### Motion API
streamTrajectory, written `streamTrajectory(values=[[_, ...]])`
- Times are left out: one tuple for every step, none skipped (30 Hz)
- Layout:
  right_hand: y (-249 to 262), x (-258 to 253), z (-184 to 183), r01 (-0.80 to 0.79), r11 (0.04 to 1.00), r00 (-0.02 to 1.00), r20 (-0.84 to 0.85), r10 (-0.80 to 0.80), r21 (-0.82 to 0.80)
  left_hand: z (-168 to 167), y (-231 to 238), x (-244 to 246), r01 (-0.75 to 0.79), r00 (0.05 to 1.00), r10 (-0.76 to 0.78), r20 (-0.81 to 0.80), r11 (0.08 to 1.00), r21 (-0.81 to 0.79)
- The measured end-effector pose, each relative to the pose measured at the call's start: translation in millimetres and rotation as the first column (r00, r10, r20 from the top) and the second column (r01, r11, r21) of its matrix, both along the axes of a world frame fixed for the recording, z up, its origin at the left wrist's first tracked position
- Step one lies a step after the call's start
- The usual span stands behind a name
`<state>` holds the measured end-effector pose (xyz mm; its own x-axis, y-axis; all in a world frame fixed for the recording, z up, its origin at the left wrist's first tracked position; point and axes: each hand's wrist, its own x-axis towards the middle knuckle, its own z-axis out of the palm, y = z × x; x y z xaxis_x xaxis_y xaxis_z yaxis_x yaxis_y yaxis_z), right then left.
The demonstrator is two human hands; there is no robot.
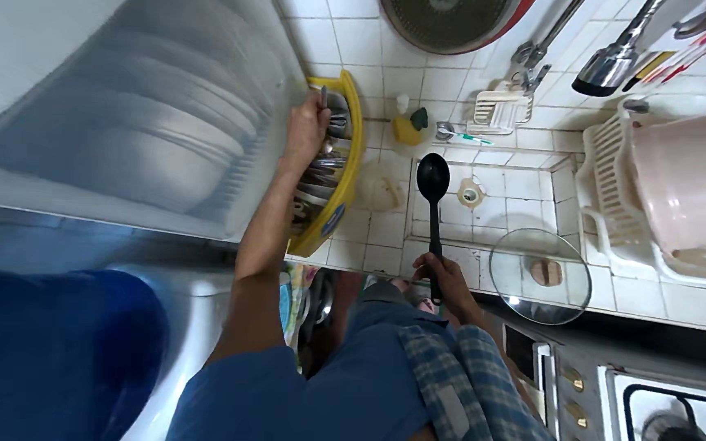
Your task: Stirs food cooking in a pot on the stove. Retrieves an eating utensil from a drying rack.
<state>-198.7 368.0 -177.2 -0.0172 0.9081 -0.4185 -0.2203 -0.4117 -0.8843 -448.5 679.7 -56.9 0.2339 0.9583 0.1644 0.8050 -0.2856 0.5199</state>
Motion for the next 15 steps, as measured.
streamTrajectory(values=[[1.3,0.0,-0.1,-0.001,1.0,1.0,0.0,0.001,0.002,7.0,-1.2,-1.0,0.018,1.0,-0.018,-0.008,1.0,-0.009],[2.2,0.1,-0.2,-0.004,1.0,1.0,0.0,0.004,0.008,13.1,-3.2,-1.3,0.047,0.997,-0.049,-0.056,0.998,-0.038],[3.2,-0.2,-0.5,-0.006,1.0,1.0,-0.004,0.006,0.015,15.3,-5.2,-1.2,0.083,0.988,-0.091,-0.122,0.994,-0.072],[4.4,-0.9,-0.8,-0.008,1.0,1.0,-0.005,0.008,0.018,14.2,-7.4,-0.5,0.121,0.972,-0.14,-0.191,0.987,-0.108],[5.5,-1.2,-0.9,-0.011,1.0,1.0,-0.005,0.011,0.016,10.2,-11.2,2.3,0.144,0.948,-0.178,-0.265,0.979,-0.142],[6.5,-1.5,-0.7,-0.014,1.0,1.0,-0.001,0.014,0.011,3.4,-16.3,6.6,0.152,0.92,-0.198,-0.338,0.976,-0.157],[7.0,-2.0,-0.8,-0.017,1.0,1.0,0.0,0.017,0.007,-6.9,-20.6,10.1,0.15,0.891,-0.202,-0.407,0.976,-0.155],[7.0,-2.5,-1.2,-0.018,1.0,1.0,0.001,0.018,0.005,-18.4,-23.6,12.5,0.142,0.869,-0.196,-0.454,0.979,-0.149],[6.9,-3.0,-0.9,-0.023,1.0,1.0,0.003,0.023,0.004,-29.6,-24.1,14.0,0.112,0.857,-0.174,-0.484,0.982,-0.154],[6.5,-3.6,-0.8,-0.028,1.0,1.0,0.004,0.028,0.004,-41.1,-22.0,13.1,0.078,0.851,-0.146,-0.505,0.985,-0.154],[5.6,-4.3,-0.8,-0.031,1.0,0.999,0.005,0.031,0.003,-53.3,-18.7,9.2,0.051,0.846,-0.123,-0.519,0.987,-0.151],[5.1,-4.1,-0.1,-0.036,0.999,0.999,0.007,0.036,0.002,-62.1,-16.6,4.8,0.032,0.843,-0.108,-0.527,0.988,-0.15],[4.8,-3.3,1.3,-0.035,0.999,0.999,0.008,0.035,0.001,-65.4,-16.1,2.2,0.024,0.84,-0.1,-0.534,0.989,-0.148],[4.4,-2.3,2.4,-0.029,1.0,1.0,0.008,0.029,0.0,-61.9,-19.3,1.2,0.023,0.842,-0.105,-0.53,0.987,-0.159],[3.6,-1.2,3.0,-0.022,1.0,1.0,0.007,0.022,0.001,-54.3,-24.7,1.0,0.026,0.833,-0.127,-0.539,0.981,-0.192]])
